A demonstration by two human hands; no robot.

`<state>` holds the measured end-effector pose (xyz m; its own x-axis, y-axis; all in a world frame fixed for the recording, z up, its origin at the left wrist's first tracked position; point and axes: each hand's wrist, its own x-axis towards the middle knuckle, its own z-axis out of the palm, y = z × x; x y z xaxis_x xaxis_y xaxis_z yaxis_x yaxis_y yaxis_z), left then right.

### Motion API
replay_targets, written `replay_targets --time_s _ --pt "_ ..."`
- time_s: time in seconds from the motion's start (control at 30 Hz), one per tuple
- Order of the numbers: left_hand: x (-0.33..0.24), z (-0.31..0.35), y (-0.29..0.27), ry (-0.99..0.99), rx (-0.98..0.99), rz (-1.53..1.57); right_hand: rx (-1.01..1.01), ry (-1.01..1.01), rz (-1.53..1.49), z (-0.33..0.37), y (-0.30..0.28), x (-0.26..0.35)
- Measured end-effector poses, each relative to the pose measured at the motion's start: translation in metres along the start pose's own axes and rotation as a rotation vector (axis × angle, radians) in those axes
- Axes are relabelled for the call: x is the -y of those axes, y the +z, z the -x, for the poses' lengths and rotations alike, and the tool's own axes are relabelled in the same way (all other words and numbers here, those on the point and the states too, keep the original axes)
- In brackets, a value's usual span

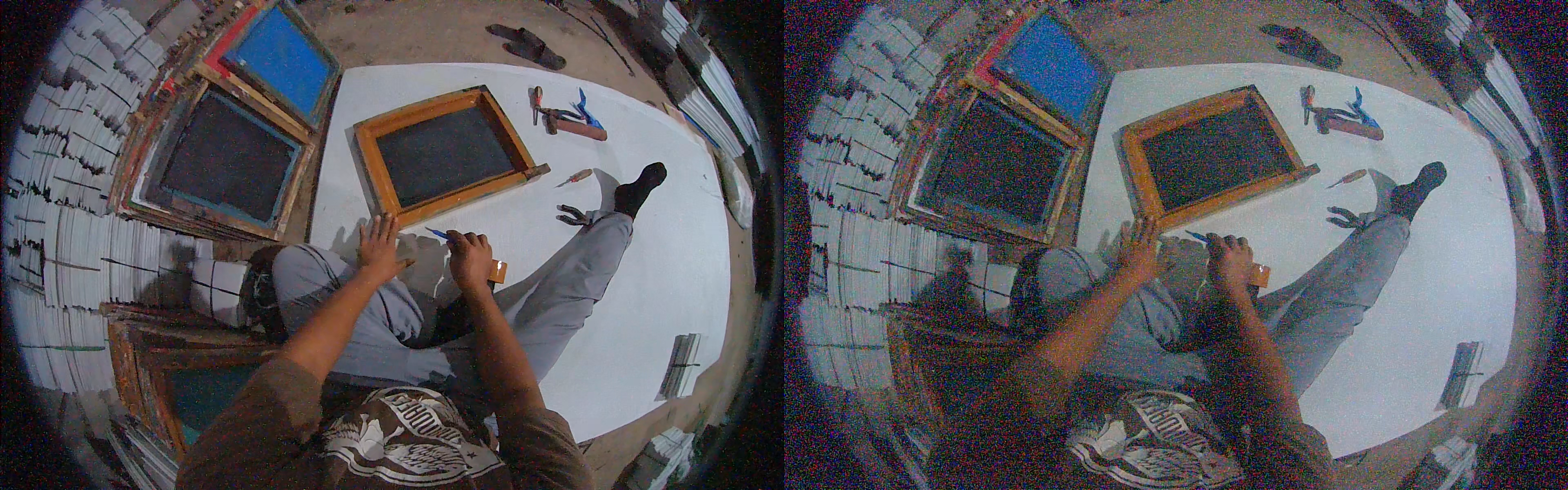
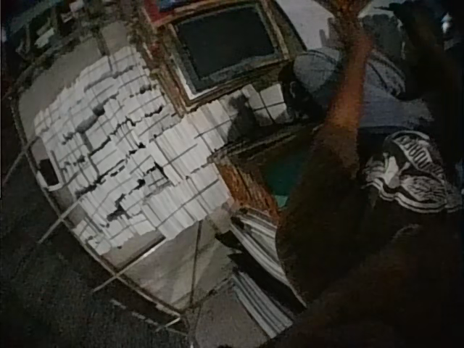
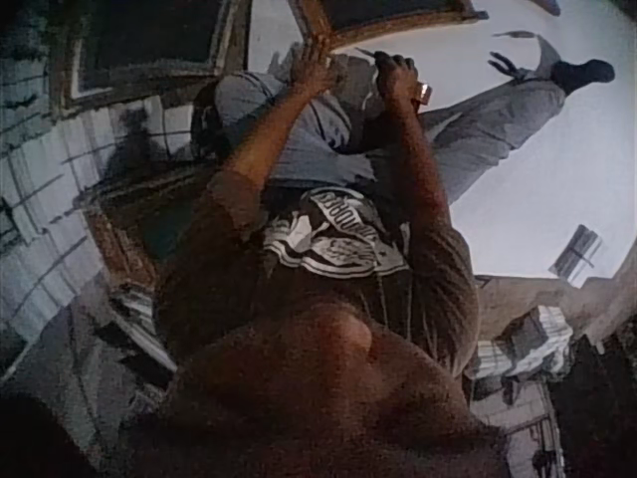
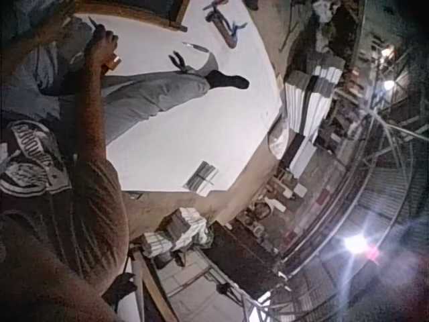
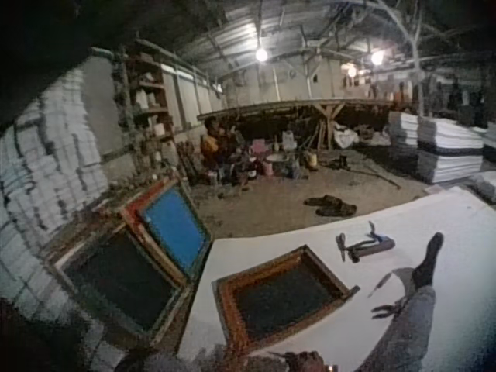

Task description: The person sits on the floor and assembles a wooden window frame by hand. They align the wooden pieces, press them together, and use a roll of tape to secure the joints. The person also uses a utility knife to cut the tape and a hammer to adjust the frame components.

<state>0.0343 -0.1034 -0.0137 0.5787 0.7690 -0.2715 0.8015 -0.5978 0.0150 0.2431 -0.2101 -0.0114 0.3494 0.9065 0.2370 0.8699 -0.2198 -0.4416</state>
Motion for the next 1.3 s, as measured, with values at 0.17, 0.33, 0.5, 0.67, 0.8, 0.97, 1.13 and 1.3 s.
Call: replay_targets --time_s 0.17,0.33,0.5,0.67,0.8,0.97,1.13,1.3 --pt "-0.006 0.001 -0.028 -0.062 0.108 -0.263 0.026 0.08 -0.002 -0.004 -0.014 0.002" --pt "0.005 -0.01 -0.016 0.129 -0.122 -0.089 -0.049 0.15 0.013 -0.009 -0.01 0.003" --pt "-0.009 -0.001 -0.003 0.045 -0.041 -0.029 -0.062 0.2 0.053 -0.005 0.001 -0.003" --pt "-0.017 0.014 -0.006 0.094 -0.052 -0.074 -0.096 0.273 -0.029 -0.008 -0.01 0.006" --pt "-0.011 0.014 0.009 0.158 -0.172 -0.001 -0.188 0.352 -0.198 -0.01 -0.006 0.012" --pt "0.015 0.009 -0.04 0.247 0.045 0.237 -0.284 0.429 -0.517 -0.015 -0.011 0.026" --pt "0.065 -0.043 -0.039 0.228 -0.144 0.281 -0.35 0.457 -0.597 -0.023 0.039 -0.003" --pt "0.083 -0.075 -0.053 0.474 0.004 -0.143 -0.175 0.892 -0.955 -0.054 0.058 -0.008"
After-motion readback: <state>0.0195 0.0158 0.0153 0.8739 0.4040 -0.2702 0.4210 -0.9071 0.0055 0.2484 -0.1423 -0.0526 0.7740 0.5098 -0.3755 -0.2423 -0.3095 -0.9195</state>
